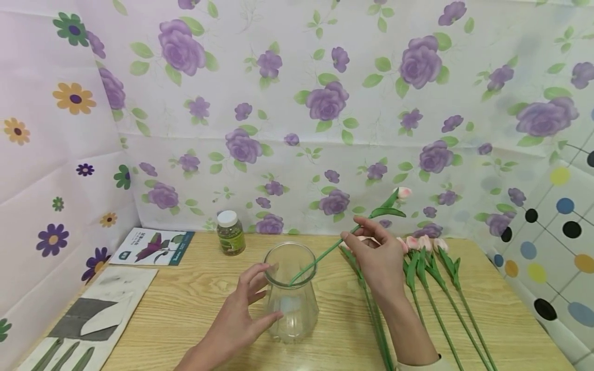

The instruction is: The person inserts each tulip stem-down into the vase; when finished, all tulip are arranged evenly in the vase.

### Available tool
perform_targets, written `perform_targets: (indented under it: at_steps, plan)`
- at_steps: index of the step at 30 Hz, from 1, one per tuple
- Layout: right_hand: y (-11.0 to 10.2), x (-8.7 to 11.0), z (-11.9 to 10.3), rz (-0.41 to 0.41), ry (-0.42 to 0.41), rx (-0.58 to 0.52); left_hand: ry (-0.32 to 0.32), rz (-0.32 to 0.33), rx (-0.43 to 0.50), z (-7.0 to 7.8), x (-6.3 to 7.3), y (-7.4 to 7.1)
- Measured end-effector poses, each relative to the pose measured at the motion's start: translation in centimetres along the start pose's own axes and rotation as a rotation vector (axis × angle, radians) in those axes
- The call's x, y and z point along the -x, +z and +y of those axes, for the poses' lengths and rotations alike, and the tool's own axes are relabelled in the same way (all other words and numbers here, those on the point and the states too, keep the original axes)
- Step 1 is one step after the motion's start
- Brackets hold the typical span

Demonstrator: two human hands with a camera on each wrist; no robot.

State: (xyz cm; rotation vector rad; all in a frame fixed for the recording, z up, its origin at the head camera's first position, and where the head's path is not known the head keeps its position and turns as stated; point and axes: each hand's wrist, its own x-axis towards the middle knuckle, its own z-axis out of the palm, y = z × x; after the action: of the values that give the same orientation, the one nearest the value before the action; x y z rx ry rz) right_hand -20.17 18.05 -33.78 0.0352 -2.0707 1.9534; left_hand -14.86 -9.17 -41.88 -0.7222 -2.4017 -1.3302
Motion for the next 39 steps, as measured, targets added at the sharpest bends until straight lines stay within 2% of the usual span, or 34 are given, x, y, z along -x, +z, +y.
perform_targets:
  at_steps: [6,12,29,39]
  plan:
    - [0.5,0.1,-0.1,0.065,-0.016,-0.001,-0.014,-0.015,0.004,0.1,0.0,-0.1]
    - [0.9,0.1,-0.2,0.084,-0.066,0.086,-0.005,-0.015,-0.004,0.1,0.0,-0.1]
    - [2.7,0.7,-1.6,0.096,-0.254,0.164,-0.011,-0.012,-0.007,0.2,0.0,-0.3]
    - [4.1,1.0,-1.2,0.04,-0.408,0.279,-0.012,-0.028,-0.005,-0.1,0.1,-0.3]
